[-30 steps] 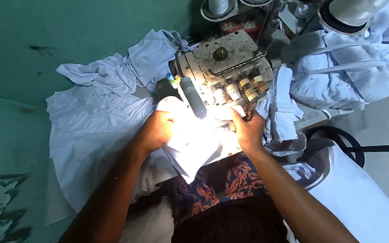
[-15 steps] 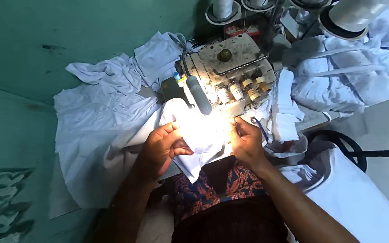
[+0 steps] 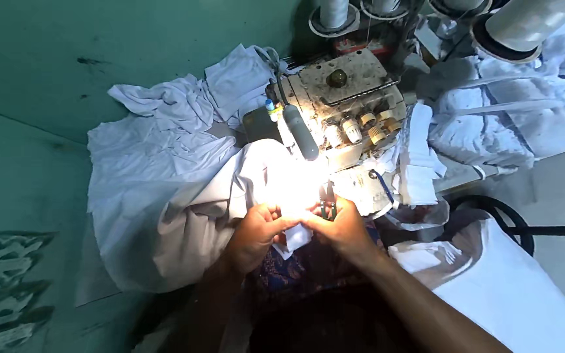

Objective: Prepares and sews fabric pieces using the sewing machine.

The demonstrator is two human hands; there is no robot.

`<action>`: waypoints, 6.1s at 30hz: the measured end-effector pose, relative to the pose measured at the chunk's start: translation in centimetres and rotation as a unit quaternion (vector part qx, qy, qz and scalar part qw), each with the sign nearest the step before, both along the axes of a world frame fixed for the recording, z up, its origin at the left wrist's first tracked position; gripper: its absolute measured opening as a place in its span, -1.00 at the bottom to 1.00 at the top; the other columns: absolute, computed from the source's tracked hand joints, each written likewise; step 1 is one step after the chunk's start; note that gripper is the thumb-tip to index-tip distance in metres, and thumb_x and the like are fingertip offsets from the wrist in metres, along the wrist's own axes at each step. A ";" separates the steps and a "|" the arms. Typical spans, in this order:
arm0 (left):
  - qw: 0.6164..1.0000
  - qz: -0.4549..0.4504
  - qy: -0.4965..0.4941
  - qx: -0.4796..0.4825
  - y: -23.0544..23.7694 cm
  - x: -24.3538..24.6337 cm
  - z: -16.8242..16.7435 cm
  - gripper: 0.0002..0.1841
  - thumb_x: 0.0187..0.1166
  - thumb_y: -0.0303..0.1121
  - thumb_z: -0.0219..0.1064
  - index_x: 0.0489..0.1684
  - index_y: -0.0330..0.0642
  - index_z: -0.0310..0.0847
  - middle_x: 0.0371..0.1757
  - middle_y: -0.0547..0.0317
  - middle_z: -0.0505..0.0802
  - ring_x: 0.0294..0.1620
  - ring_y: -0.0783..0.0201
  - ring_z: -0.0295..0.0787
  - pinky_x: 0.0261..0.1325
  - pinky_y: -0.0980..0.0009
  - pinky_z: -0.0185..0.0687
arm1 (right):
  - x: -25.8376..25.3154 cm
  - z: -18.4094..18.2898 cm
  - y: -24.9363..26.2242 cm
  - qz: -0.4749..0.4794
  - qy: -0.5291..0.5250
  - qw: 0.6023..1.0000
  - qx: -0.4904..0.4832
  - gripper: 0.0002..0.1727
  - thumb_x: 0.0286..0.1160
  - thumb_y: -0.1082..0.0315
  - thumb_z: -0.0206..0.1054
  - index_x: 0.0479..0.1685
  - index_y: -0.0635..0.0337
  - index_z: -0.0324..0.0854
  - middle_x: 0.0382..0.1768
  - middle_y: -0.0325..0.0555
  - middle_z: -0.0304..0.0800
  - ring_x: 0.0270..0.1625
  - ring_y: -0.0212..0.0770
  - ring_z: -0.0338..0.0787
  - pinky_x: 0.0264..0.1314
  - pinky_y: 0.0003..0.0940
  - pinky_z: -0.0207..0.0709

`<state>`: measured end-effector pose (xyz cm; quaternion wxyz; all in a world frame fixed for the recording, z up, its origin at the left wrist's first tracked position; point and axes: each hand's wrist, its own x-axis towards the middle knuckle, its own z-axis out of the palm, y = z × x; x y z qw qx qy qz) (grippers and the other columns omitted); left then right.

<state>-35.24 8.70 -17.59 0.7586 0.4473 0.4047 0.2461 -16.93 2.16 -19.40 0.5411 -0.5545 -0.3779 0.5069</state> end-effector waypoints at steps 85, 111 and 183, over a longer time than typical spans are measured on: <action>0.722 -0.048 0.372 0.581 7.1 2.1 3.0 -0.96 0.30 -0.41 0.44 -0.39 -0.07 0.73 -0.07 0.30 0.82 -0.15 0.47 0.73 -0.12 0.42 0.69 | 4.3 -3.8 1.5 -0.002 -0.193 0.981 -0.016 -0.62 0.41 0.27 0.34 0.19 0.18 0.73 -0.45 -0.31 0.67 -0.48 -0.47 0.62 -0.36 -0.48 0.59; 0.759 0.005 0.345 0.552 9.3 3.1 3.4 -0.70 0.20 -0.62 0.49 -0.09 -0.25 0.64 -0.17 0.04 0.82 -0.20 0.20 0.81 -0.09 0.12 0.76 | 1.4 -3.2 3.1 -0.098 -0.071 0.993 -0.018 -0.85 0.45 0.32 0.34 -0.46 0.08 0.70 -0.65 -0.36 0.64 -0.61 -0.49 0.62 -0.52 -0.49 0.55; 0.910 0.038 0.011 0.413 -6.6 3.1 5.8 -0.66 0.79 -0.20 0.19 0.35 -0.15 0.65 0.01 0.24 0.92 -0.17 0.38 0.93 -0.17 0.43 0.93 | 2.2 5.3 -7.2 0.011 0.085 0.982 0.167 -0.90 0.48 0.33 0.54 -0.23 0.15 0.80 -0.53 -0.36 0.78 -0.55 -0.59 0.62 -0.49 -0.66 0.52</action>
